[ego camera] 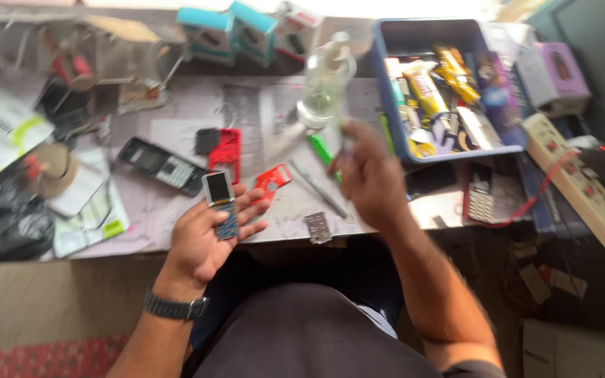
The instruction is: The person uses tweezers and a green pen-like tool to manipulate small components on a mobile phone's circuit board. They then use a toothbrush to clean the board and briefly insert a red battery into the phone's back compartment.
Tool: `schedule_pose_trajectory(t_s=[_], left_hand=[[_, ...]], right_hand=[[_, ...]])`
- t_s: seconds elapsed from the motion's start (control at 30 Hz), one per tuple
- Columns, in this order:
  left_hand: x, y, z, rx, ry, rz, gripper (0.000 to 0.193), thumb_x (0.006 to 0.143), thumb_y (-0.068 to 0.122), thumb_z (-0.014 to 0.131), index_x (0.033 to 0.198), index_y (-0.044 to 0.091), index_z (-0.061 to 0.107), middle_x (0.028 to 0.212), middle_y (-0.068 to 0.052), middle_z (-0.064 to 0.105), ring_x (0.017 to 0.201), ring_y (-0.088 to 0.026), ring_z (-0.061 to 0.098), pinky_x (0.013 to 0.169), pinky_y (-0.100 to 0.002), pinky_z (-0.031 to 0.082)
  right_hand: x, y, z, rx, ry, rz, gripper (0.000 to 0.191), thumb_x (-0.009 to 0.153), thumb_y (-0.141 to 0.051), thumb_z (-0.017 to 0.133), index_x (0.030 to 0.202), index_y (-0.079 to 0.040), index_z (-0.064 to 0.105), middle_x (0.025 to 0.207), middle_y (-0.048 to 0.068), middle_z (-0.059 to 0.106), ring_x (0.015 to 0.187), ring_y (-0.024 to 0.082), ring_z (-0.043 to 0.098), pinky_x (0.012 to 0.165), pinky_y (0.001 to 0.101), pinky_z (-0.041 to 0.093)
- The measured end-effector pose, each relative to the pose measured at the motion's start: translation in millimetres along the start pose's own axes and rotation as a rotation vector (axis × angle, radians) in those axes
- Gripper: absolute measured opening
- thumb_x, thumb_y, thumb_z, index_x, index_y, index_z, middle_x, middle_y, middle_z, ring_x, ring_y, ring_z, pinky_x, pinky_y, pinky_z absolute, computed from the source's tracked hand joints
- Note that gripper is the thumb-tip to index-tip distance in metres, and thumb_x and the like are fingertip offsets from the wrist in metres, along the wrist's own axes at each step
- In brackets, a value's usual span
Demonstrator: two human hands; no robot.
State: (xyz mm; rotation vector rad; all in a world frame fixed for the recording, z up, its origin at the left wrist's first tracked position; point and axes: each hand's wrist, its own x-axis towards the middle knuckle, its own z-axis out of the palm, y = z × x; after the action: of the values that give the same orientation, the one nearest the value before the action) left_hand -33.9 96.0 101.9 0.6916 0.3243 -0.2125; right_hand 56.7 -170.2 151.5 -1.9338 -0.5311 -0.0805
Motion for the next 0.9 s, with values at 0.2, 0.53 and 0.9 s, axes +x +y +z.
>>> schedule_pose_trajectory(t_s=[0.2, 0.53, 0.9], left_hand=[[-1, 6, 2, 0.012, 0.0, -0.025, 0.051, 0.088, 0.002, 0.035, 0.136, -0.011, 0.046, 0.137, -0.035, 0.057, 0.129, -0.048, 0.058, 0.1, -0.057, 0.052], [6, 5, -7, 0.001, -0.041, 0.065, 0.055, 0.087, 0.001, 0.034, 0.141, -0.013, 0.04, 0.139, -0.034, 0.056, 0.132, -0.047, 0.058, 0.104, -0.058, 0.053], [7, 2, -9, -0.06, -0.079, 0.085, 0.054, 0.088, 0.0, 0.036, 0.14, -0.012, 0.041, 0.139, -0.034, 0.055, 0.13, -0.045, 0.059, 0.108, -0.057, 0.054]], right_hand=[[-34, -24, 26, -0.238, -0.237, -0.271, 0.055, 0.093, 0.001, 0.069, 0.145, -0.012, 0.056, 0.101, 0.016, 0.071, 0.081, 0.031, 0.069, 0.069, 0.0411, 0.055], [-50, -17, 31, -0.354, -0.251, -0.261, 0.044, 0.099, 0.004, 0.068, 0.139, -0.014, 0.063, 0.093, 0.013, 0.068, 0.077, 0.027, 0.068, 0.065, 0.0388, 0.054], [-53, -15, 60, -0.477, -0.329, -0.348, 0.05, 0.094, 0.005, 0.068, 0.14, -0.014, 0.062, 0.092, 0.011, 0.066, 0.075, 0.029, 0.066, 0.063, 0.0426, 0.054]])
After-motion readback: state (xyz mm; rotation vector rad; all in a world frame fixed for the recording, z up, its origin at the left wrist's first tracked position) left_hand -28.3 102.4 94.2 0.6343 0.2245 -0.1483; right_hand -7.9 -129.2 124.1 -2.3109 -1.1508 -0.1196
